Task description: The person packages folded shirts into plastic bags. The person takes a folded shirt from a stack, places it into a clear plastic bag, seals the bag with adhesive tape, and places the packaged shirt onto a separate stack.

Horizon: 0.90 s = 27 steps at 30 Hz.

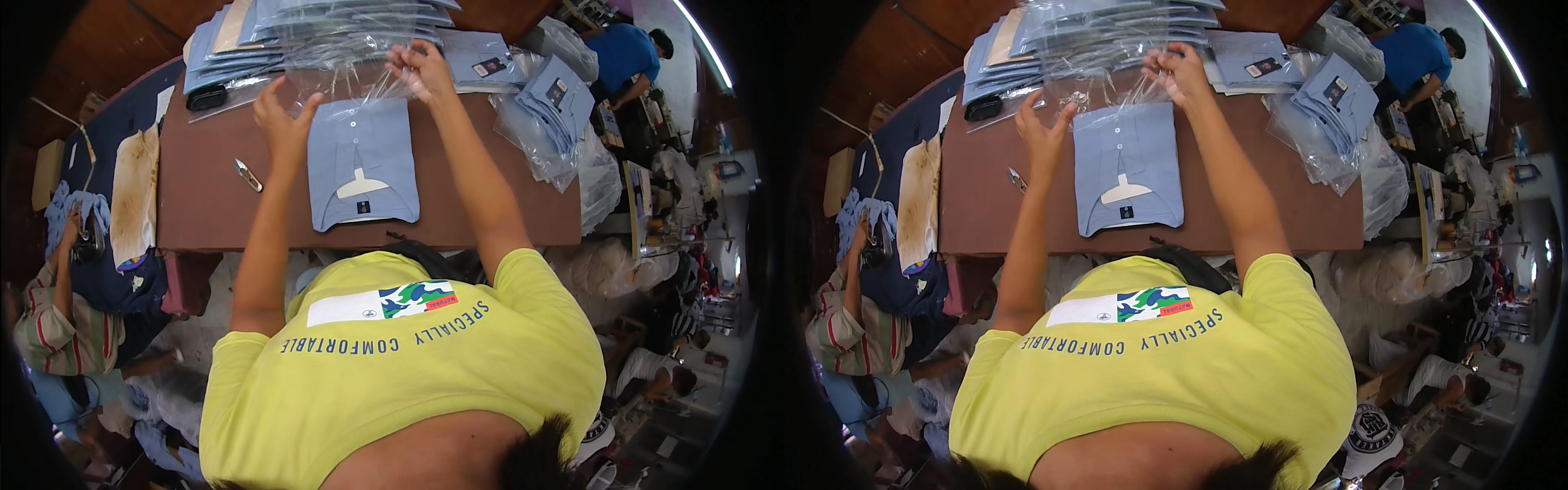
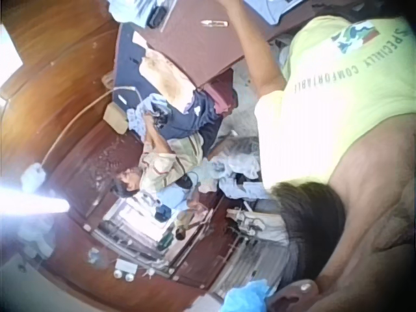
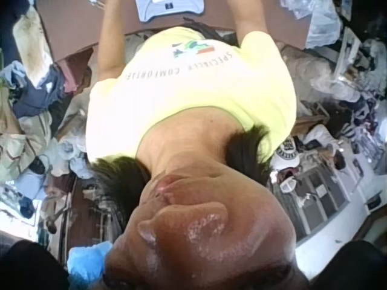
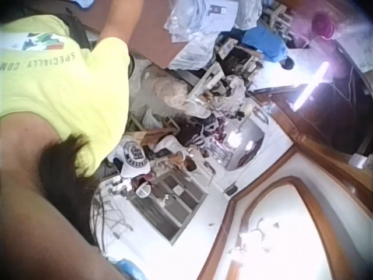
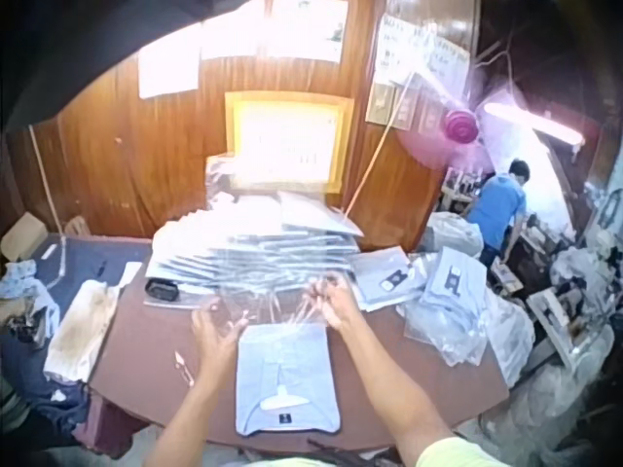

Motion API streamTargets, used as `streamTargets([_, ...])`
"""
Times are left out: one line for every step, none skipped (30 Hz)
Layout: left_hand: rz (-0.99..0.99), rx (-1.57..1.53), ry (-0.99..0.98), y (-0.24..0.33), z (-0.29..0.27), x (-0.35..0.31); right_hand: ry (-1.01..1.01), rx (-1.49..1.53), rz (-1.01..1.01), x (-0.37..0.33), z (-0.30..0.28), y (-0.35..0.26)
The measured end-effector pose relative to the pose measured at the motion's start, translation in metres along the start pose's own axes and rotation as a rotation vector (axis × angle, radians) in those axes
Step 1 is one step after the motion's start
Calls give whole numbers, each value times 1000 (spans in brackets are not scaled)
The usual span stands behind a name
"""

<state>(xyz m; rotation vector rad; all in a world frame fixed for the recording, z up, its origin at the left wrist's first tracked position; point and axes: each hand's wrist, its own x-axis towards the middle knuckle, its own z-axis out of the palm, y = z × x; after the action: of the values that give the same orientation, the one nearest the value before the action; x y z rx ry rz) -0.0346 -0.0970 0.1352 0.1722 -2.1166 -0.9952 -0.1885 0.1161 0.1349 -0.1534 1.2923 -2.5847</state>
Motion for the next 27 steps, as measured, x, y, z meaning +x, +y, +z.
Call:
streamTargets([-335, -222, -32, -18, 12, -8, 48, 8, 14, 0, -13, 16])
streamTargets([-672, -445, -64, -31, 21, -14, 98, 13, 27, -1, -24, 29])
streamTargets([-714, -571, -109, -44, 29, -19, 149, 19, 40, 0, -35, 41])
streamTargets([-755, -697, -149, -52, 33, -23, 166, -4, 51, -1, -41, 47])
streamTargets([-796, -823, -189, -61, 37, -24, 182, -27, 62, -2, -47, 53])
streamTargets([-760, -815, -221, -71, 42, -23, 198, -49, 72, -2, -53, 59])
streamTargets([-721, -809, -254, -77, 46, -19, 197, -107, 71, -1, -60, 63])
streamTargets([-682, -804, -288, -82, 50, -16, 196, -166, 70, 1, -69, 65])
streamTargets([-685, -790, -331, -88, 52, -14, 195, -224, 69, 3, -76, 67])
streamTargets([-683, -776, -372, -91, 54, -9, 191, -305, 76, 6, -82, 67])
streamTargets([-681, -763, -413, -94, 55, -4, 187, -386, 82, 9, -87, 66])
streamTargets([-640, -704, -503, -104, 58, 1, 183, -467, 89, 12, -91, 67])
streamTargets([-600, -643, -589, -115, 59, 6, 146, -509, 77, 13, -89, 67])
streamTargets([-559, -580, -674, -124, 61, 8, 109, -551, 65, 13, -86, 68])
streamTargets([-545, -558, -613, -132, 65, 8, 71, -593, 54, 14, -83, 69])
streamTargets([-529, -540, -557, -133, 71, 8, 56, -592, 73, 16, -88, 70])
streamTargets([-513, -522, -501, -133, 74, 9, 42, -590, 93, 18, -94, 70])
streamTargets([-507, -485, -499, -138, 78, 9, 26, -588, 113, 19, -100, 71])
streamTargets([-500, -446, -494, -146, 81, 9, 18, -598, 112, 21, -105, 74])
streamTargets([-493, -407, -487, -154, 85, 8, 10, -607, 110, 22, -110, 78])
streamTargets([-500, -365, -481, -160, 88, 4, 1, -617, 107, 24, -114, 80])
streamTargets([-508, -321, -476, -160, 90, 0, 10, -632, 117, 25, -116, 82])
streamTargets([-515, -277, -471, -161, 91, -3, 19, -647, 127, 24, -117, 83])
streamTargets([-525, -335, -454, -162, 92, -5, 29, -662, 136, 23, -119, 84])
streamTargets([-538, -392, -437, -160, 91, -8, 37, -675, 161, 21, -119, 84])
streamTargets([-550, -448, -421, -159, 89, -11, 46, -688, 185, 19, -119, 83])
streamTargets([-614, -498, -444, -159, 87, -11, 55, -700, 210, 17, -120, 82])
